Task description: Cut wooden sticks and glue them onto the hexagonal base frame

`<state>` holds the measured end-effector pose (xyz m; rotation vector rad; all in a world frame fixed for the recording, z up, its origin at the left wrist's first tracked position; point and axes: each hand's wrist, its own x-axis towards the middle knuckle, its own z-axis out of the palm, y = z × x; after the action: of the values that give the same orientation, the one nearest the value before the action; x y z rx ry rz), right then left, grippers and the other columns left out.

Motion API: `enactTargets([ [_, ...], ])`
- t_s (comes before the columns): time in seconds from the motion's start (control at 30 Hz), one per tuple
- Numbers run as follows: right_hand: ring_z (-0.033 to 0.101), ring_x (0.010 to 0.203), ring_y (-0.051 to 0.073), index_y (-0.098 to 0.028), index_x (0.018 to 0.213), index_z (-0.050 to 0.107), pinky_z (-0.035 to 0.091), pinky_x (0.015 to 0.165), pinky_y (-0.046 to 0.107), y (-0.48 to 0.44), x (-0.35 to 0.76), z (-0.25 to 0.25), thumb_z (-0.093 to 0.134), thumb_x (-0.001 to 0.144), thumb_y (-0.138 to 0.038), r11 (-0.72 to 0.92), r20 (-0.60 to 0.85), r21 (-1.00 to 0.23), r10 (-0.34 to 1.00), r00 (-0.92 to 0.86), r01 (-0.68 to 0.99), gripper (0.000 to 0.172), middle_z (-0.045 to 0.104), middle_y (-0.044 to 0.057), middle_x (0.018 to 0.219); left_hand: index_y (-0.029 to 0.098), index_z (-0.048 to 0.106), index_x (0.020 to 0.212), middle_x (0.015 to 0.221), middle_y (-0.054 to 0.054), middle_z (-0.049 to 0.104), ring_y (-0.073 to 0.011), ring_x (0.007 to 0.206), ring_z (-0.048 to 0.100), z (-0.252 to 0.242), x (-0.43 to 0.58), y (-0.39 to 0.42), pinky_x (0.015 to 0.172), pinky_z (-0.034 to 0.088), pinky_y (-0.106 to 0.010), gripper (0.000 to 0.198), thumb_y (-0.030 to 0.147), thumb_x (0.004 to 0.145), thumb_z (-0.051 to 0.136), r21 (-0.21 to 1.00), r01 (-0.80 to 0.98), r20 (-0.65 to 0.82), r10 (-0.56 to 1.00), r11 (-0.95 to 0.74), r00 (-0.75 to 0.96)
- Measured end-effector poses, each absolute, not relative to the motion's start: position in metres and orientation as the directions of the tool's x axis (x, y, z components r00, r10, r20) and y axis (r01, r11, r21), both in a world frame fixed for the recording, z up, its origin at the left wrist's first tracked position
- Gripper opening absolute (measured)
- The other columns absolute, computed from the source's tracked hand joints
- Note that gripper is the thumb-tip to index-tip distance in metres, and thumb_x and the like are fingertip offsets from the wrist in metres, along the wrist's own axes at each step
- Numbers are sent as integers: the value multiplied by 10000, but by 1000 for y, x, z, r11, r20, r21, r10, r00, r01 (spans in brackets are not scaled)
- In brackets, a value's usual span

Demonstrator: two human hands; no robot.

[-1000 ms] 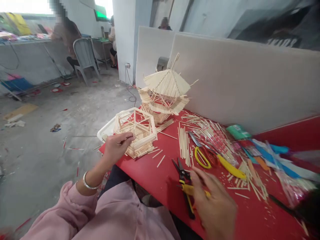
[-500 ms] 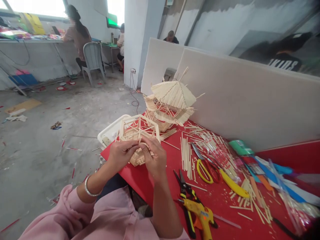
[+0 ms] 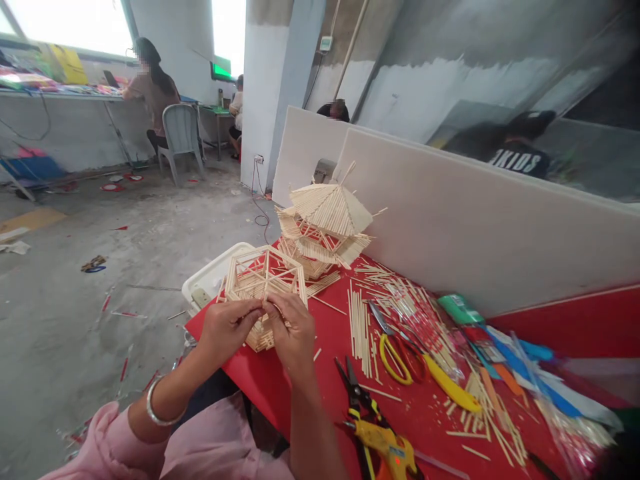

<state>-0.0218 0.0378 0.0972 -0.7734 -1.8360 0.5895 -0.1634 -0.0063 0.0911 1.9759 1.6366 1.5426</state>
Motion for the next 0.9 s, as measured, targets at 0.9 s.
enactTargets([
  [0.9, 656, 850, 149, -237, 1011, 694, 531, 786, 307, 40, -22, 93, 598, 915, -160, 730, 681, -636, 683, -264, 248, 155, 722, 21, 909, 174, 724, 969, 835, -43, 777, -129, 686, 723, 83, -166, -9, 618, 519, -184, 173, 131, 895, 573, 629, 646, 619, 782, -432, -79],
])
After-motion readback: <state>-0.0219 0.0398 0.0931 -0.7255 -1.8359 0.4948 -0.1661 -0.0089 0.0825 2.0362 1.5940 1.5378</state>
